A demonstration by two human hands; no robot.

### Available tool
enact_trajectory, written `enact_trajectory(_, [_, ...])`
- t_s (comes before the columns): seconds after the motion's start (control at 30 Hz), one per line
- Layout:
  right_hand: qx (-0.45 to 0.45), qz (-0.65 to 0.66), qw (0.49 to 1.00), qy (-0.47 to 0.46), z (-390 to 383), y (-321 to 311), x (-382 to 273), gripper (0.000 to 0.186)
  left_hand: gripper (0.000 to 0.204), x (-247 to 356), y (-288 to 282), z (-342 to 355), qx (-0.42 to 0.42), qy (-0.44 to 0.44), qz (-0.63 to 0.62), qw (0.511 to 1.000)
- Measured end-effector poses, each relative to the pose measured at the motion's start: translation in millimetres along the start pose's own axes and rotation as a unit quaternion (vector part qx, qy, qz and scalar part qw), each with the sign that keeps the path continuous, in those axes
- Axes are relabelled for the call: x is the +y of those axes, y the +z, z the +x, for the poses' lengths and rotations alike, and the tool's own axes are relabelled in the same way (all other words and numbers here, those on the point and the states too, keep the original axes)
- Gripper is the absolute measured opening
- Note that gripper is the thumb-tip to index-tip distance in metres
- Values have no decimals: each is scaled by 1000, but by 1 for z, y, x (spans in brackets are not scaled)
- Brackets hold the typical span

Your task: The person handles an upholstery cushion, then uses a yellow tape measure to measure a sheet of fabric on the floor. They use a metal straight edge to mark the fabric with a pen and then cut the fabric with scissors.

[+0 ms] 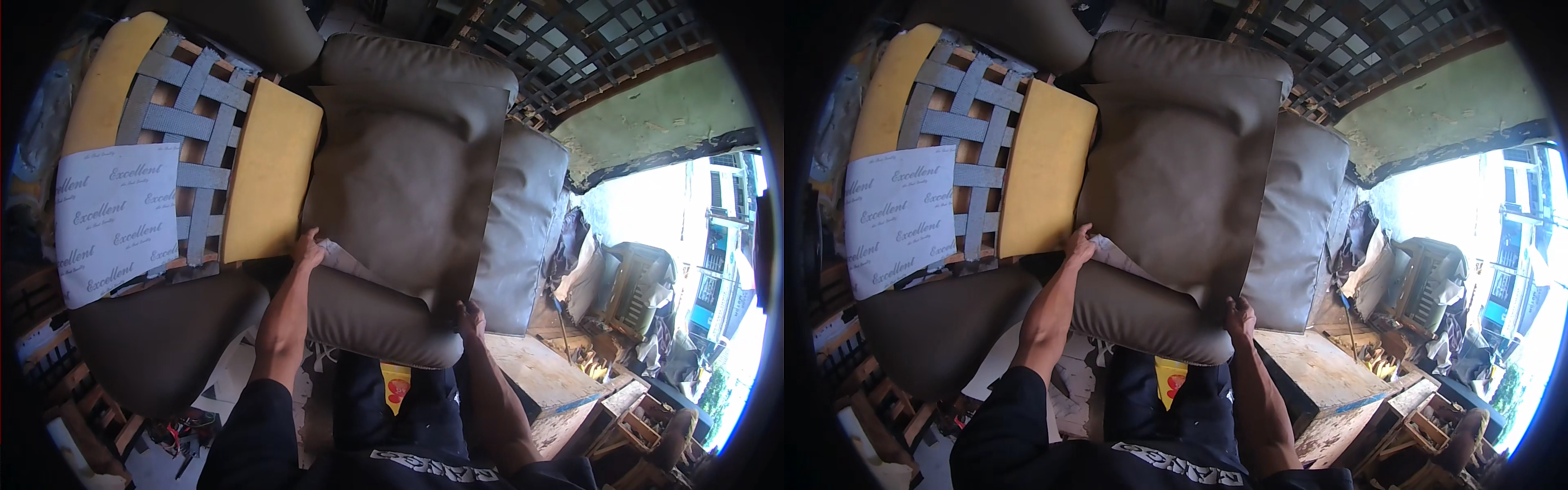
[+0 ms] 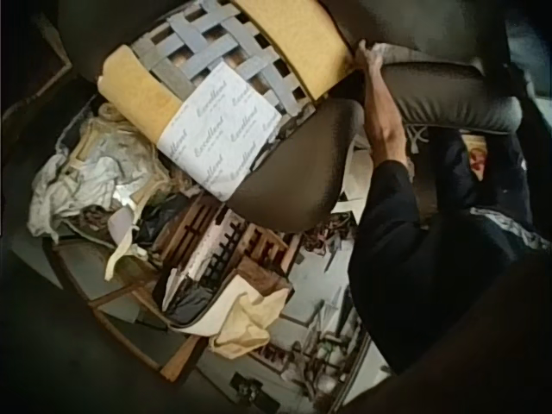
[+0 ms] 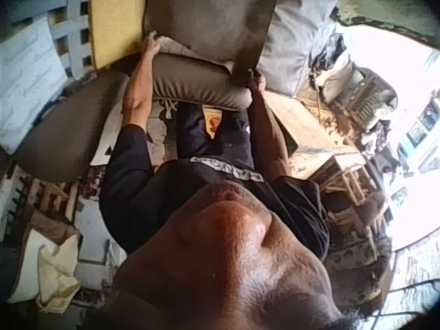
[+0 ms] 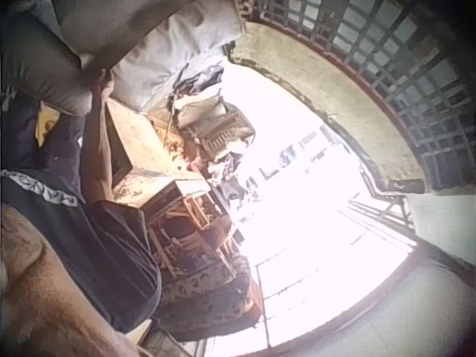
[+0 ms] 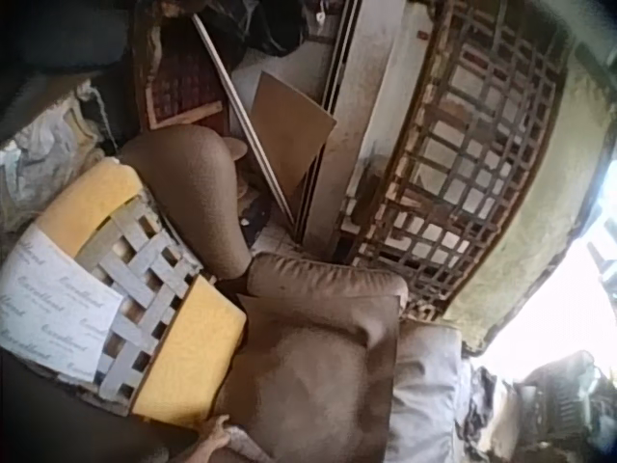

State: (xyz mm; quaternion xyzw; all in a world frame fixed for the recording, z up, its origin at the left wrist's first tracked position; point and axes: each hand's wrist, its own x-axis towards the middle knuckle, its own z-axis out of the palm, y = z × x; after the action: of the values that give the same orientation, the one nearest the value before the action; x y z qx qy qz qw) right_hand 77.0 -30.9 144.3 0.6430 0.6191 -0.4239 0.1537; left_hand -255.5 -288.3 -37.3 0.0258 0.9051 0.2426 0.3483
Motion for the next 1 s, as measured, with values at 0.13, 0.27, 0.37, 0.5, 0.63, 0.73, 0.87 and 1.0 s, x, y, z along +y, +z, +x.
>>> enact_trajectory(0.13, [88,-69,992,-52,18,-2,68,48,25,35,1,-30,32,191,168,966])
enact_trajectory(0.27, [37,-45,998,-27,14,-1,58,48,17,22,-43,-70,203,216,133,946])
enact_trajectory(0.37, [39,-127,986,-101,5,2,39,43,15,1,-60,-106,257,191,165,933])
enact_trajectory(0.5, [38,-135,988,-71,0,2,37,42,12,3,-57,-123,238,172,178,939])
enact_trajectory(0.63, [55,-131,989,-41,-12,7,36,40,6,-2,-39,-125,252,129,134,950])
enact_trajectory(0.73, [74,-126,989,-38,-20,5,45,37,7,3,-37,-145,267,172,165,934])
enact_trajectory(0.87, [56,-97,991,-68,-25,6,53,32,9,5,-69,-205,290,127,148,937])
enact_trajectory(1.0, [59,-80,989,-105,-33,8,51,32,10,-23,-91,-252,302,101,143,937])
